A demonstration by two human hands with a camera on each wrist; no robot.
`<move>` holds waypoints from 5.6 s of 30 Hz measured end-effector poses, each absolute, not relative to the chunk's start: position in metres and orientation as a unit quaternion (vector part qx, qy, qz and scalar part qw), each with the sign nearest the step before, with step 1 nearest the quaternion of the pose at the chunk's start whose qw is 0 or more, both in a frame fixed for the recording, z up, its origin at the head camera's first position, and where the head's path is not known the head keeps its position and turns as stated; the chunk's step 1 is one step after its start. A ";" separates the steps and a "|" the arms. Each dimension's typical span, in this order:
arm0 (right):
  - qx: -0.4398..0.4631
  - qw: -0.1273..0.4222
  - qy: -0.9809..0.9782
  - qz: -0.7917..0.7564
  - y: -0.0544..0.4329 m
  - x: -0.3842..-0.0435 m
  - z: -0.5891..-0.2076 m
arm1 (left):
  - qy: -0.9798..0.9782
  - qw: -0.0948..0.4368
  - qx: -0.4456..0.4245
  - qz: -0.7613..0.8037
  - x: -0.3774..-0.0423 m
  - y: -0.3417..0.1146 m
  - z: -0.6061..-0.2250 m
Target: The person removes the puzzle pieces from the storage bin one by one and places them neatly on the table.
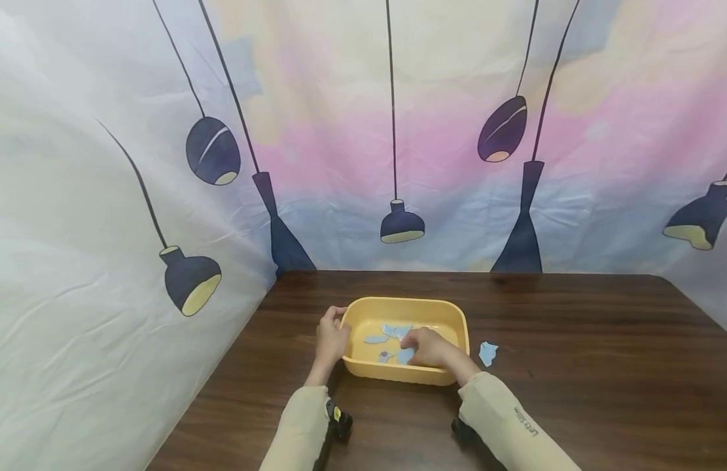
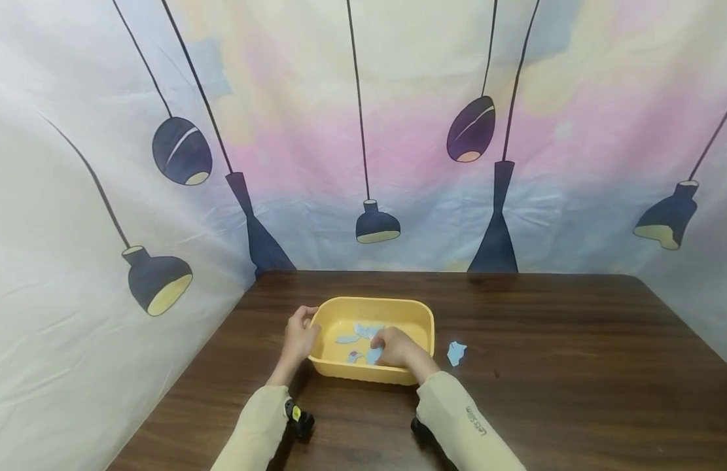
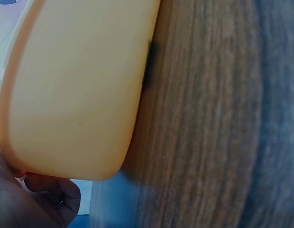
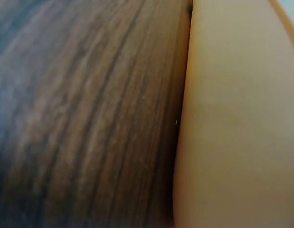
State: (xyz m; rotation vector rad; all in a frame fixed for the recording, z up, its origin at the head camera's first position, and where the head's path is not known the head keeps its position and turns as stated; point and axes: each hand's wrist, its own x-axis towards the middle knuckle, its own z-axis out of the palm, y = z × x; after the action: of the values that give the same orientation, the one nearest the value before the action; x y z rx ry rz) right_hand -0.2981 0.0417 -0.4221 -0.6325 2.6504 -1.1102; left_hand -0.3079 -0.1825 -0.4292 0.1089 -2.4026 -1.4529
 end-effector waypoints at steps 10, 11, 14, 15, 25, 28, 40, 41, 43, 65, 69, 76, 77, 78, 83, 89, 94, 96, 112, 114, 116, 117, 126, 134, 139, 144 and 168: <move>-0.163 0.175 0.839 -0.489 0.048 -0.301 -0.418 | -0.845 0.154 0.039 -0.511 -0.309 -0.183 -0.429; -0.163 0.193 0.821 -0.513 0.049 -0.303 -0.418 | -0.845 0.154 0.039 -0.510 -0.309 -0.183 -0.429; -0.173 0.234 0.781 -0.554 0.053 -0.305 -0.416 | -0.846 0.158 0.041 -0.508 -0.309 -0.184 -0.428; -0.180 0.239 0.776 -0.556 0.055 -0.306 -0.415 | -0.846 0.159 0.041 -0.507 -0.309 -0.184 -0.428; -0.208 0.226 0.749 -0.586 0.079 -0.307 -0.398 | -0.850 0.153 0.041 -0.502 -0.308 -0.183 -0.425; -0.186 0.205 0.754 -0.595 0.090 -0.305 -0.391 | -0.849 0.157 0.040 -0.503 -0.308 -0.182 -0.424; -0.100 0.144 0.777 -0.605 0.167 -0.296 -0.388 | -0.855 0.156 0.037 -0.494 -0.309 -0.182 -0.426; -0.089 0.142 0.779 -0.604 0.175 -0.295 -0.391 | -0.856 0.157 0.035 -0.491 -0.309 -0.182 -0.426; -0.070 0.135 0.792 -0.592 0.188 -0.293 -0.397 | -0.858 0.157 0.035 -0.488 -0.309 -0.183 -0.427; -0.038 0.079 0.903 -0.422 0.215 -0.286 -0.434 | -0.860 0.158 0.049 -0.482 -0.306 -0.187 -0.430; -0.048 0.060 0.914 -0.399 0.215 -0.286 -0.433 | -0.861 0.160 0.044 -0.481 -0.306 -0.186 -0.429; -0.053 0.023 0.905 -0.422 0.196 -0.285 -0.412 | -0.863 0.159 0.043 -0.477 -0.307 -0.184 -0.429; -0.052 0.024 0.897 -0.439 0.189 -0.284 -0.407 | -0.864 0.160 0.043 -0.476 -0.307 -0.184 -0.429; -0.056 0.029 0.890 -0.452 0.183 -0.284 -0.402 | -0.864 0.161 0.042 -0.475 -0.307 -0.184 -0.429; -0.077 0.068 0.857 -0.505 0.145 -0.283 -0.381 | -0.862 0.163 0.037 -0.479 -0.308 -0.184 -0.428; -0.121 0.094 0.834 -0.531 0.101 -0.287 -0.381 | -0.860 0.164 0.040 -0.482 -0.307 -0.184 -0.427; -0.147 0.103 0.821 -0.541 0.058 -0.289 -0.393 | -0.860 0.159 0.042 -0.483 -0.307 -0.185 -0.426; -0.162 0.100 0.828 -0.527 0.040 -0.289 -0.398 | -0.859 0.160 0.044 -0.484 -0.307 -0.186 -0.426; -0.212 0.159 0.868 -0.420 -0.002 -0.295 -0.418 | -0.858 0.161 0.043 -0.486 -0.305 -0.184 -0.426; -0.207 0.155 0.875 -0.409 -0.002 -0.296 -0.418 | -0.859 0.161 0.046 -0.484 -0.306 -0.183 -0.424; -0.208 0.141 0.885 -0.393 -0.002 -0.297 -0.419 | -0.859 0.165 0.049 -0.483 -0.306 -0.183 -0.424; -0.210 0.134 0.890 -0.382 -0.001 -0.297 -0.419 | -0.858 0.165 0.051 -0.483 -0.306 -0.183 -0.424; -0.216 0.120 0.885 -0.395 0.006 -0.297 -0.424 | -0.857 0.169 0.053 -0.485 -0.306 -0.182 -0.428; -0.234 0.152 0.854 -0.438 0.020 -0.298 -0.423 | -0.854 0.161 0.055 -0.492 -0.307 -0.180 -0.429; -0.213 0.158 0.814 -0.517 0.026 -0.301 -0.421 | -0.857 0.166 0.062 -0.484 -0.307 -0.179 -0.428; -0.149 0.123 0.794 -0.576 0.034 -0.304 -0.417 | -0.855 0.165 0.053 -0.489 -0.309 -0.179 -0.428; -0.084 0.070 0.784 -0.611 0.091 -0.289 -0.394 | -0.850 0.165 0.049 -0.498 -0.307 -0.183 -0.426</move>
State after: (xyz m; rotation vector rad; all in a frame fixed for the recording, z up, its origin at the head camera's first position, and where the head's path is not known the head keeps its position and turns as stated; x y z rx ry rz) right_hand -0.2892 0.0912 -0.3940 -0.2518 2.3598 -1.8372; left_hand -0.3075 -0.1827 -0.4256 0.1393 -2.4228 -1.4179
